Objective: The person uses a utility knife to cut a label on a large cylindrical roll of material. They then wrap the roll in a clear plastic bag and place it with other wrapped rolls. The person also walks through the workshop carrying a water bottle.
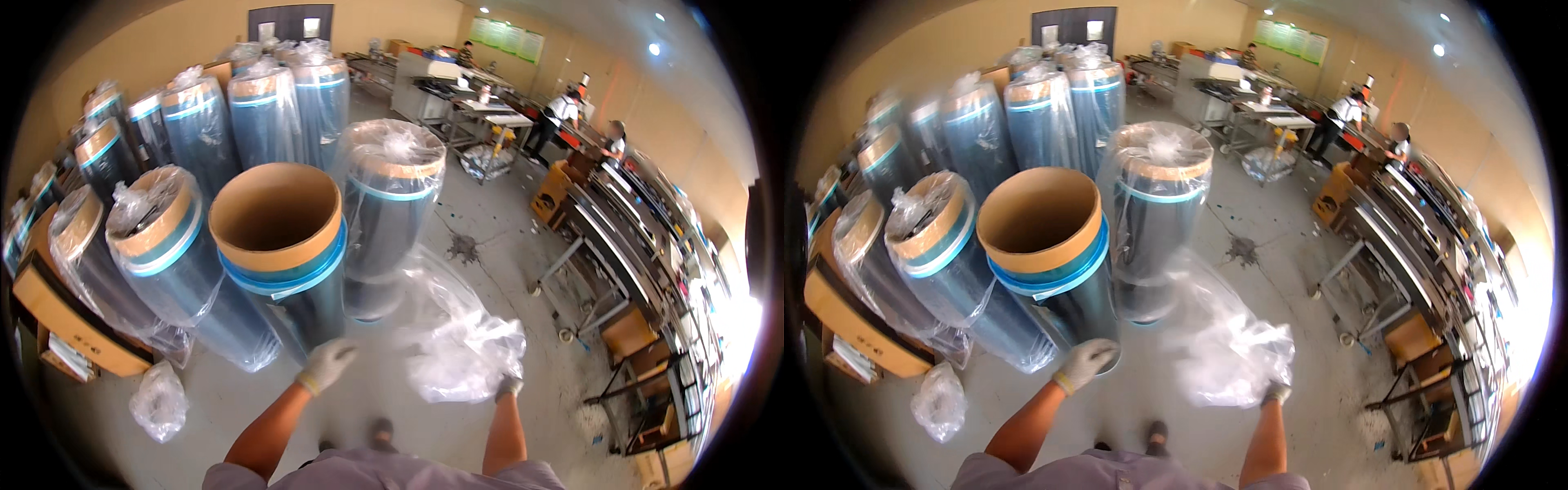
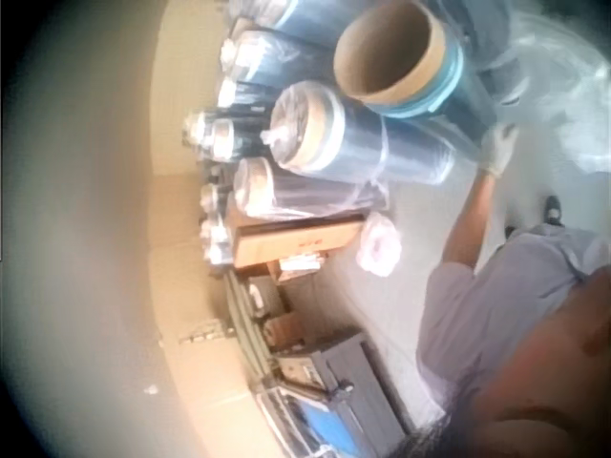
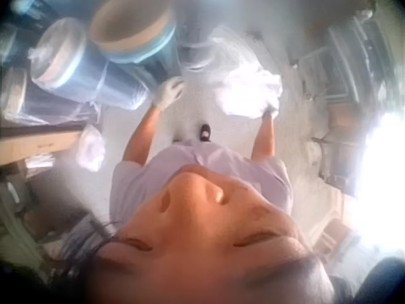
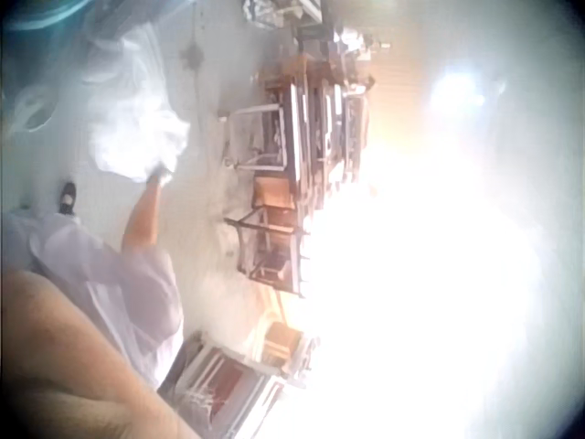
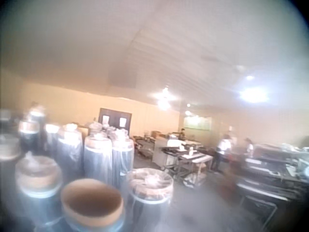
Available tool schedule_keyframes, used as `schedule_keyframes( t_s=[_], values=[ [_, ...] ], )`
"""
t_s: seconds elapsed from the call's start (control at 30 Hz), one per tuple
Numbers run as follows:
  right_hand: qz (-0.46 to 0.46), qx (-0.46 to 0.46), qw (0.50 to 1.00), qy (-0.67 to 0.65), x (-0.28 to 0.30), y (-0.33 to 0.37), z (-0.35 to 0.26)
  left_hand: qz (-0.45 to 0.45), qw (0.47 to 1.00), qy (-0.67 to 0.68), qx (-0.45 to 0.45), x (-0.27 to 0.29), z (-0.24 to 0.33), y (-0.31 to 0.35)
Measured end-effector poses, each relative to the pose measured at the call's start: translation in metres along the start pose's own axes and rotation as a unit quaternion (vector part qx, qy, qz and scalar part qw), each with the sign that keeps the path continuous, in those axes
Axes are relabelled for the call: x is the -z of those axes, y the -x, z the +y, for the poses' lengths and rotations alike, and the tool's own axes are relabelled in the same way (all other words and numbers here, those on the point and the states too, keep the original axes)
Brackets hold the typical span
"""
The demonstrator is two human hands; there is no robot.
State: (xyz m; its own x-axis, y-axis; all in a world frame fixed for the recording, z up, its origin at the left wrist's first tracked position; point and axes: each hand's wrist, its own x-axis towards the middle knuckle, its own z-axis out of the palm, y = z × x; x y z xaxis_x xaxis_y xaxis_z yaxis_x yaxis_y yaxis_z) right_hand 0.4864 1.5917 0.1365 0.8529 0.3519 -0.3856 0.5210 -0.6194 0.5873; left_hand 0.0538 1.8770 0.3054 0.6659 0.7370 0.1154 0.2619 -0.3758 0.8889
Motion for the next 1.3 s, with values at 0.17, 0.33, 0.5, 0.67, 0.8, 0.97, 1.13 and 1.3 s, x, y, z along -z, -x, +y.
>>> schedule_keyframes(
  t_s=[0.17, 0.33, 0.5, 0.67, 0.8, 0.97, 1.13, 1.3],
  values=[
    [0.047, -0.167, 0.944, 0.282, -0.164, 0.041, 0.093, 0.046, 0.975, -0.130, 0.177, 0.069, -0.106, 0.103],
    [0.202, -0.431, 0.717, -0.510, -0.051, 0.036, 0.205, 0.068, 0.927, -0.197, 0.311, 0.097, -0.183, 0.199],
    [0.535, -0.149, 0.294, -0.778, 0.256, -0.009, 0.270, 0.111, 0.932, -0.156, 0.309, 0.070, -0.205, 0.170],
    [0.474, 0.227, 0.112, -0.843, 0.561, -0.035, 0.127, 0.121, 0.955, -0.077, 0.259, 0.044, -0.137, 0.096],
    [0.389, 0.371, 0.233, -0.810, 0.659, -0.067, -0.055, 0.126, 0.950, -0.087, 0.271, 0.026, -0.138, 0.092],
    [0.396, 0.348, 0.779, -0.340, 0.647, -0.072, -0.187, 0.162, 0.887, -0.134, 0.410, 0.027, -0.137, 0.146],
    [0.290, 0.446, 0.804, -0.265, 0.664, -0.120, -0.173, 0.185, 0.907, -0.120, 0.359, 0.022, -0.128, 0.174],
    [0.404, 0.372, 0.768, -0.331, 0.682, -0.006, -0.119, 0.210, 0.858, -0.146, 0.446, 0.031, -0.113, 0.159]
  ],
)
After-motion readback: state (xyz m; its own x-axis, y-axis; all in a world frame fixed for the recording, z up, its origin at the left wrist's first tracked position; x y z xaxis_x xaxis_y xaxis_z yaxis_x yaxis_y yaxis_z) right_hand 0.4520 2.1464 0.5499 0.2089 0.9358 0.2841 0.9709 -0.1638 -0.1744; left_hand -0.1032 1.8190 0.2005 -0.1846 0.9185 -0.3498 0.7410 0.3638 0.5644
